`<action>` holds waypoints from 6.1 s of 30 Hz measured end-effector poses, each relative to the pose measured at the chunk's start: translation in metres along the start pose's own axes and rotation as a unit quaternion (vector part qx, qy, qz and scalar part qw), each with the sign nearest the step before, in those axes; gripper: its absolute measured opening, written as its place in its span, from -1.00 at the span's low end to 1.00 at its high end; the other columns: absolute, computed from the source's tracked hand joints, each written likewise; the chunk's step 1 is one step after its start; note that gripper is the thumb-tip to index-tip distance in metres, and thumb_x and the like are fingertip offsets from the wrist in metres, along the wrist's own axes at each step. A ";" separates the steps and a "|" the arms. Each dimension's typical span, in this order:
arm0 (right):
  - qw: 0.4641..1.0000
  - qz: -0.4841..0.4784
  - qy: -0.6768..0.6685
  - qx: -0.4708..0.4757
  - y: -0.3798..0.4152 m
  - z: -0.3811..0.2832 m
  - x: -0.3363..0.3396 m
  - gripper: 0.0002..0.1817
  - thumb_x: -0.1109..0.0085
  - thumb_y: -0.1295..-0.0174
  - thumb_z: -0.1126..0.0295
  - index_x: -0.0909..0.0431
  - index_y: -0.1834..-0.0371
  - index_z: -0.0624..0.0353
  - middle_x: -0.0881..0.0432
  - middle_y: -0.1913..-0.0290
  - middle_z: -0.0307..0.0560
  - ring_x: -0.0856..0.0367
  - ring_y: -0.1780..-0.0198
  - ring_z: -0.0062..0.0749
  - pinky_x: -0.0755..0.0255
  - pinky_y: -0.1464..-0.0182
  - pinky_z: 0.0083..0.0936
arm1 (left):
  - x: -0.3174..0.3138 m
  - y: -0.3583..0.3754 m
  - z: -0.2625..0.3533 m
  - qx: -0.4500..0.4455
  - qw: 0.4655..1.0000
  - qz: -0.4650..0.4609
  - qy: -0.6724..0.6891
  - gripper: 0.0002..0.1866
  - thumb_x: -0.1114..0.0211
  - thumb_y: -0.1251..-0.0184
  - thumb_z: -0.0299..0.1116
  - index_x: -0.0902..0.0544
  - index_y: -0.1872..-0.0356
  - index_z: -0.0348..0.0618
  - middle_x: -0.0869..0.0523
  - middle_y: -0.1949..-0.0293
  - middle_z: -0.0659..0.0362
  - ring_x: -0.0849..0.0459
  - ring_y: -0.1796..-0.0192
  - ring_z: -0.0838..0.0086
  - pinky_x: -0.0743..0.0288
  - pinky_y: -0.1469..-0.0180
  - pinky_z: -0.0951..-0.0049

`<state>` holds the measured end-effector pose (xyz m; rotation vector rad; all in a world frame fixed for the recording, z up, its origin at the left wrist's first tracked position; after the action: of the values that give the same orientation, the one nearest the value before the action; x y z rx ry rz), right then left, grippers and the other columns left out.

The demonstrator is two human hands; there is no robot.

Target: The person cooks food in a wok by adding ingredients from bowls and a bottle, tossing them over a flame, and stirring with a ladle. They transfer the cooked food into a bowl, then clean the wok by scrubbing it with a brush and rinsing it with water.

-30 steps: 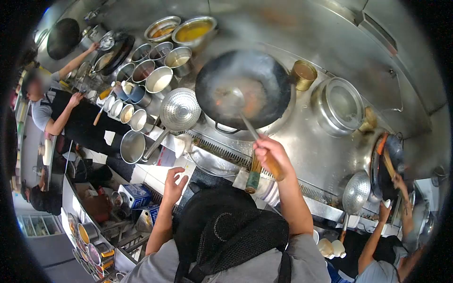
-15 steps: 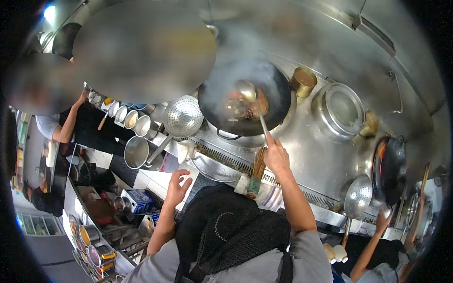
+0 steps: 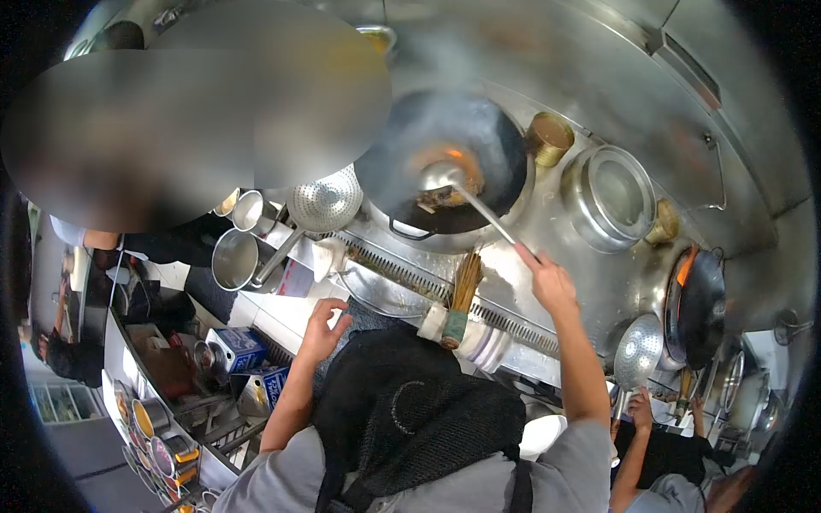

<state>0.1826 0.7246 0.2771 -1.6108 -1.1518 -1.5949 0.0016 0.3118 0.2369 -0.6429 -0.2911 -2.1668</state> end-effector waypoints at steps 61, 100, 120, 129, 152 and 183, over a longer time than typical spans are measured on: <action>0.735 -0.379 -0.031 0.562 0.223 -0.595 -0.191 -0.47 -0.33 -0.25 0.24 -0.54 -0.24 0.26 -0.71 0.32 0.14 -0.69 0.31 -0.08 -0.54 0.19 -0.23 | 0.311 0.942 0.365 0.356 0.136 0.659 -0.648 -0.44 -0.50 -0.13 -0.27 -0.53 -0.16 -0.13 -0.68 0.00 -0.01 -0.67 0.00 0.17 -0.52 -0.07 0.20; 0.662 0.025 -0.653 0.368 0.128 -0.436 0.094 0.17 -0.57 -0.01 0.18 0.07 -0.58 0.27 -0.19 -0.46 0.19 -0.20 -0.50 -0.07 -0.12 -0.50 -0.23 | 0.231 0.099 0.221 -0.330 0.911 0.203 0.140 0.56 -0.77 0.36 0.12 0.26 -0.57 -0.07 -0.06 -0.49 -0.14 -0.35 -0.41 0.08 -0.42 -0.33 0.09; 0.911 0.150 -0.139 -0.357 0.118 0.027 -0.118 -0.27 -0.12 -0.28 0.45 -0.07 -0.52 0.31 -0.64 0.11 0.33 -0.66 0.15 0.24 -0.56 0.12 0.00 | 0.080 -0.194 0.086 0.007 0.938 -0.294 -0.186 0.26 -0.66 0.25 0.02 -0.12 -0.47 -0.34 -0.50 -0.27 -0.28 -0.51 -0.35 0.06 -0.36 -0.37 0.29; 0.854 0.194 -0.415 -0.247 0.046 -0.077 -0.006 -0.51 0.02 -0.47 0.35 -0.33 -0.36 0.42 -0.66 0.40 0.21 -0.65 0.46 0.02 -0.49 0.37 -0.21 | -0.055 -0.337 0.134 -0.109 0.730 -0.467 -0.486 0.12 -0.68 0.35 0.03 -0.37 -0.32 -0.32 -0.71 -0.05 -0.17 -0.72 -0.05 0.04 -0.59 -0.09 0.17; 0.600 -0.037 -0.765 -0.233 -0.036 -0.163 -0.022 -0.54 0.03 -0.53 0.23 -0.31 -0.36 0.27 -0.43 0.47 -0.28 -0.35 0.66 -0.64 -0.31 0.65 -0.60 | -0.072 -0.388 0.141 -0.253 0.668 -0.447 -0.538 -0.28 -0.64 0.22 -0.20 -0.67 -0.12 -0.11 -0.77 0.00 0.01 -0.75 -0.03 0.12 -0.63 -0.03 0.20; 0.575 -0.105 -0.803 -0.122 -0.012 -0.086 -0.016 -0.67 -0.09 -0.45 0.27 -0.39 -0.10 0.28 -0.48 0.46 -0.24 -0.34 0.65 -0.62 -0.27 0.65 -0.57 | -0.075 -0.323 0.186 -0.112 0.669 -0.421 -0.602 -0.08 -0.66 0.23 -0.17 -0.46 -0.33 0.09 -0.71 -0.09 0.02 -0.67 -0.16 0.06 -0.55 -0.16 0.13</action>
<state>0.1332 0.6516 0.2689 -3.2636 -1.8949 0.2306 -0.1476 0.6403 0.3573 -2.4607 -1.2156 -2.1872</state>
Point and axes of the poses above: each hand's wrist, its own y-axis away from the middle knuckle, its own x-axis out of the back of the hand, z = x × y, the point moved 10 cm from there along -y, towards the middle knuckle
